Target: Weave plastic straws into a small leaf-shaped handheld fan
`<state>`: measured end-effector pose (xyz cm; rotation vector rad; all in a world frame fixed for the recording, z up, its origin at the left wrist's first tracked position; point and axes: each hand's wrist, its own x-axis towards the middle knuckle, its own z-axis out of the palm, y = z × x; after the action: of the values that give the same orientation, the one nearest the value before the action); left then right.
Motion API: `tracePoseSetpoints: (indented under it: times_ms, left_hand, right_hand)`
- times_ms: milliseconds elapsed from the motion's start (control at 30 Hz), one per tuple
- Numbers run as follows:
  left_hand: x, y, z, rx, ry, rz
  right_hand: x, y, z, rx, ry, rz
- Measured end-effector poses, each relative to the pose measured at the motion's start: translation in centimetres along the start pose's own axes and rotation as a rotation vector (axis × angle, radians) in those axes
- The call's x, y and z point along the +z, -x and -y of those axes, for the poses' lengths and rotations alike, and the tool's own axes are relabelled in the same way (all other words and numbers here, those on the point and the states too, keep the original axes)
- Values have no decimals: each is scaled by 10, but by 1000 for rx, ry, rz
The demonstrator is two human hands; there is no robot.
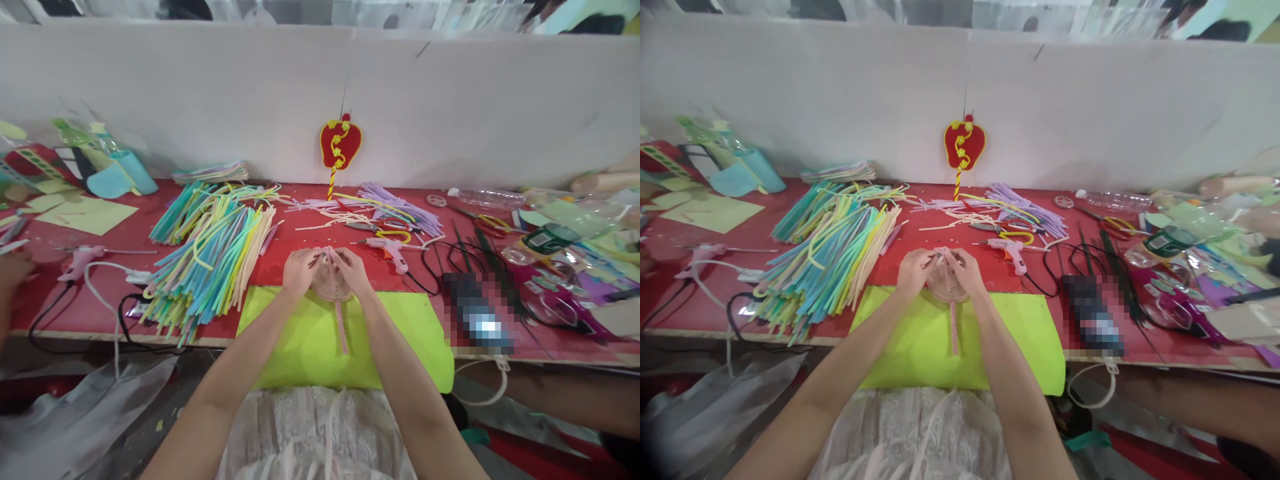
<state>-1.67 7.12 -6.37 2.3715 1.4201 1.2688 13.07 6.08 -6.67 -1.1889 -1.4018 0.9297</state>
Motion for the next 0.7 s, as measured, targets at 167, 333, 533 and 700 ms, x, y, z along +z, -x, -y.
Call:
tracePoseSetpoints:
  times_ms: [167,333,533,700]
  left_hand:
    - [3,0,3,-7,38,63]
    - [-1,-2,3,-120,210,129]
    - [-2,0,0,-183,231,115]
    - [-2,1,2,-209,285,74]
  right_hand:
    - [0,-2,-5,-4,5,-53]
    - [0,-2,-1,39,1,-37]
    - [1,1,2,40,-32,-16]
    - [-1,1,-3,2,-31,-41]
